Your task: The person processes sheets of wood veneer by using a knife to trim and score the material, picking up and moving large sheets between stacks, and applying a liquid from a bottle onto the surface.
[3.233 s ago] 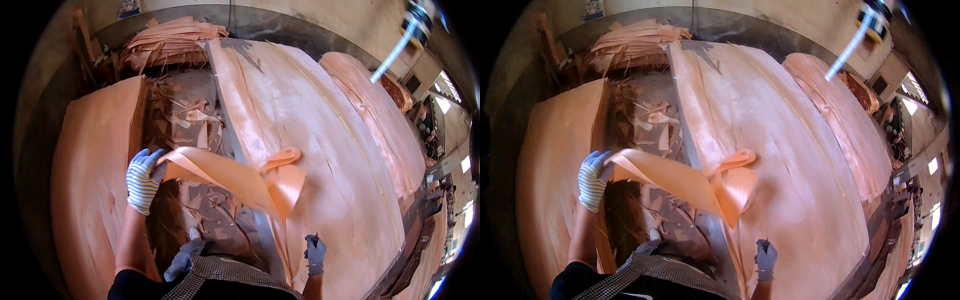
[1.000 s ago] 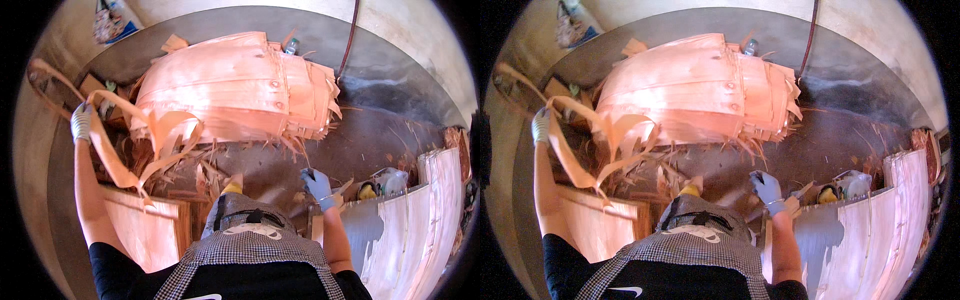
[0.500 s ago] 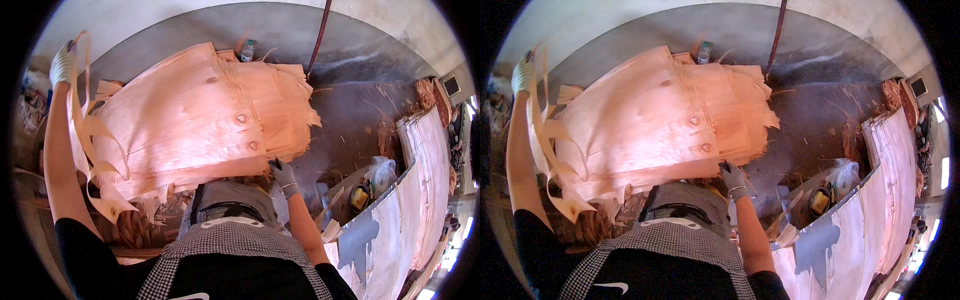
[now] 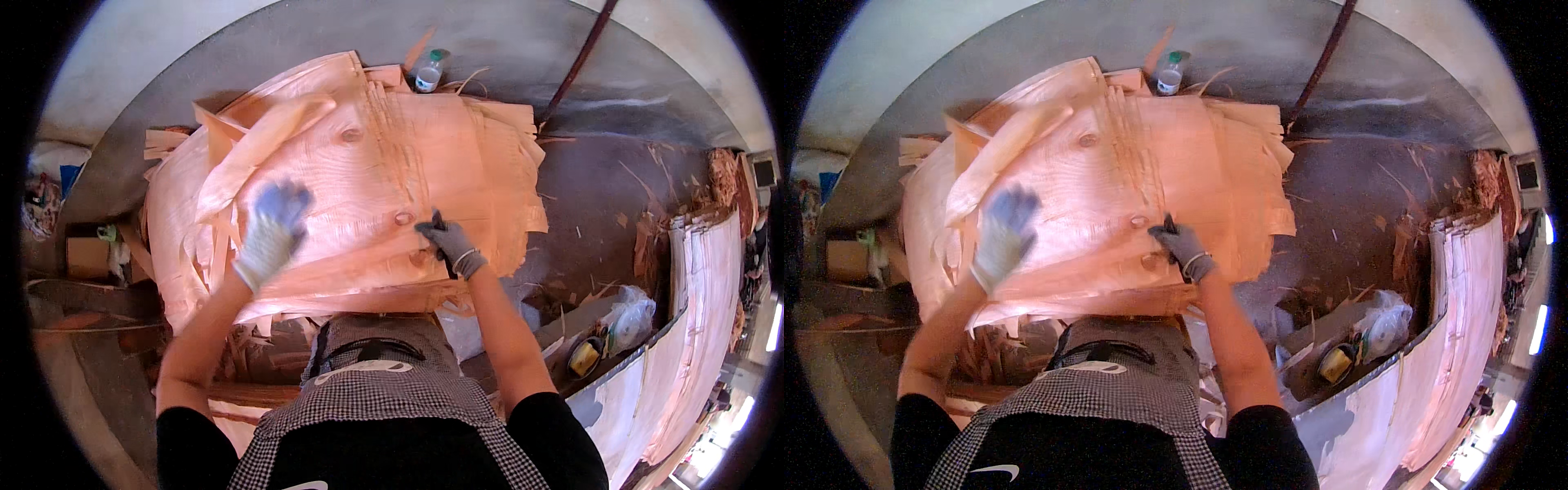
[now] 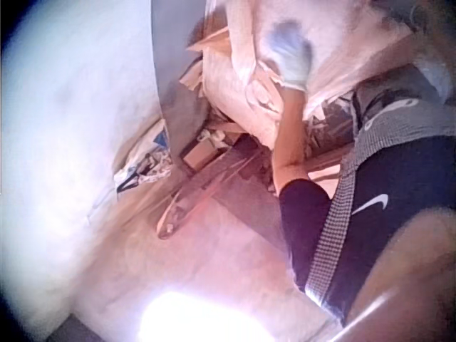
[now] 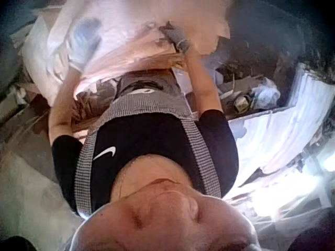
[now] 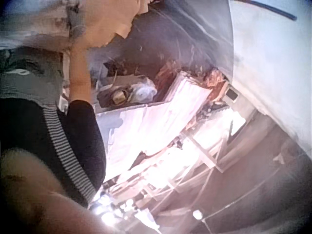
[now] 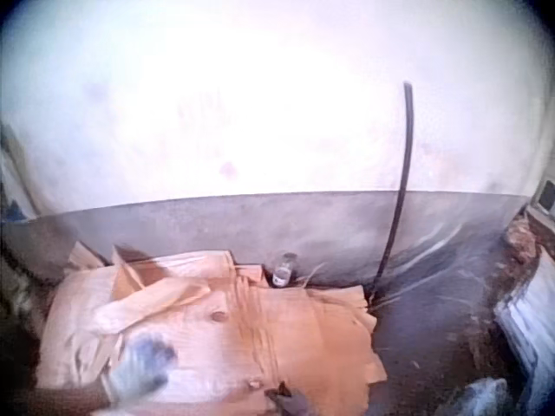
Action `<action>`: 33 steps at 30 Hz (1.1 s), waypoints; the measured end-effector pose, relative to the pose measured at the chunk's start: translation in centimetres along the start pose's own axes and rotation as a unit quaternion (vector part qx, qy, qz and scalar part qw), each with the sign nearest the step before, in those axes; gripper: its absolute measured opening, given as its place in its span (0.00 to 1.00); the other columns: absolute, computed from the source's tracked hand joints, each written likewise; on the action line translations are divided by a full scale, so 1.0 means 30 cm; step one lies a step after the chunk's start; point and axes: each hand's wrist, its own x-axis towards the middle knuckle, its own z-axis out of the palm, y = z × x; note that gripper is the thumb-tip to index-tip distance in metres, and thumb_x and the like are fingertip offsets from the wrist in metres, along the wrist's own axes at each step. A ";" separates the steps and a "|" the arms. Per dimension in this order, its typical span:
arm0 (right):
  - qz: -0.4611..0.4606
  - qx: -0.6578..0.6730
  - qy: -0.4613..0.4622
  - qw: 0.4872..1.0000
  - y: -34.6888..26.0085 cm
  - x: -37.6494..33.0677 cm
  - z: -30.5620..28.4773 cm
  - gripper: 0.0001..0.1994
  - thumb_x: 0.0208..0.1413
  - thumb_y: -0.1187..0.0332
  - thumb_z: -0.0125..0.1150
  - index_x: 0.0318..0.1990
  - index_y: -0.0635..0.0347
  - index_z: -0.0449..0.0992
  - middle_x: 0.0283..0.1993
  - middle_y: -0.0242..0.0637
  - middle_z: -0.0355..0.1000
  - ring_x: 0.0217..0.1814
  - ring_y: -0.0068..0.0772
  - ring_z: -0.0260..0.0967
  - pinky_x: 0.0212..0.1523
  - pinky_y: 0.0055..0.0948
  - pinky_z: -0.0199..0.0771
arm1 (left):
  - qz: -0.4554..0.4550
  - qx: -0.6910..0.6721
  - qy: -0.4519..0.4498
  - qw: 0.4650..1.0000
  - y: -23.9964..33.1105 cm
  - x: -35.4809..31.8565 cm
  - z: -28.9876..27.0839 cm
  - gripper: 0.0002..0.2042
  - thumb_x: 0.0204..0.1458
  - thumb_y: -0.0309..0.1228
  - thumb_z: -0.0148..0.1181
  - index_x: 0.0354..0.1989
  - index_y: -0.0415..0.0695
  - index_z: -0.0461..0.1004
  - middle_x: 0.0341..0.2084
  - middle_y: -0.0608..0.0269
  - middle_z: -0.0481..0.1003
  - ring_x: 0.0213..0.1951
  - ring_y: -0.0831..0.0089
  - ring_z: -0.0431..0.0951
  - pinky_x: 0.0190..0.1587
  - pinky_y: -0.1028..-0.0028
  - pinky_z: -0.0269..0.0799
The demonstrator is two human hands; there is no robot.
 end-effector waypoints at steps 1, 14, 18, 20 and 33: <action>-0.015 0.009 0.008 1.000 -0.064 0.016 -0.008 0.15 0.48 0.56 0.62 0.35 0.57 0.78 0.21 0.28 0.66 0.16 0.21 0.60 0.16 0.23 0.62 | 0.058 -0.022 -0.081 0.995 0.071 -0.051 0.024 0.21 0.39 0.28 0.56 0.47 0.44 0.68 0.50 0.53 0.64 0.54 0.55 0.61 0.58 0.56 0.56; -0.186 0.182 0.175 0.950 -0.354 0.146 -0.075 0.12 0.57 0.63 0.54 0.43 0.60 0.75 0.34 0.29 0.71 0.21 0.19 0.64 0.20 0.17 0.66 | -0.347 -0.055 -0.120 0.928 -0.070 0.084 0.441 0.50 0.31 0.45 0.70 0.64 0.48 0.47 0.60 0.50 0.53 0.54 0.51 0.63 0.52 0.55 0.62; -0.078 -0.008 0.281 0.957 0.209 0.086 -0.243 0.14 0.52 0.62 0.59 0.42 0.61 0.74 0.37 0.34 0.73 0.27 0.30 0.71 0.25 0.26 0.71 | -0.234 0.028 -0.139 0.962 -0.059 0.121 0.430 0.41 0.32 0.44 0.69 0.59 0.49 0.58 0.57 0.53 0.58 0.53 0.55 0.64 0.51 0.57 0.63; -0.214 -0.278 0.342 0.872 0.262 0.004 -0.193 0.15 0.50 0.63 0.60 0.44 0.59 0.73 0.40 0.37 0.71 0.29 0.36 0.72 0.27 0.32 0.73 | -0.157 0.086 -0.070 0.981 -0.104 0.071 0.485 0.36 0.31 0.42 0.68 0.55 0.48 0.63 0.56 0.55 0.60 0.52 0.56 0.64 0.51 0.58 0.63; -0.179 -0.599 0.100 0.774 0.053 0.144 -0.106 0.07 0.50 0.70 0.53 0.38 0.54 0.70 0.41 0.38 0.66 0.40 0.39 0.72 0.35 0.38 0.74 | -0.158 -0.155 -0.059 0.973 -0.277 -0.040 0.512 0.24 0.47 0.23 0.44 0.57 0.44 0.62 0.55 0.50 0.64 0.57 0.54 0.63 0.60 0.63 0.58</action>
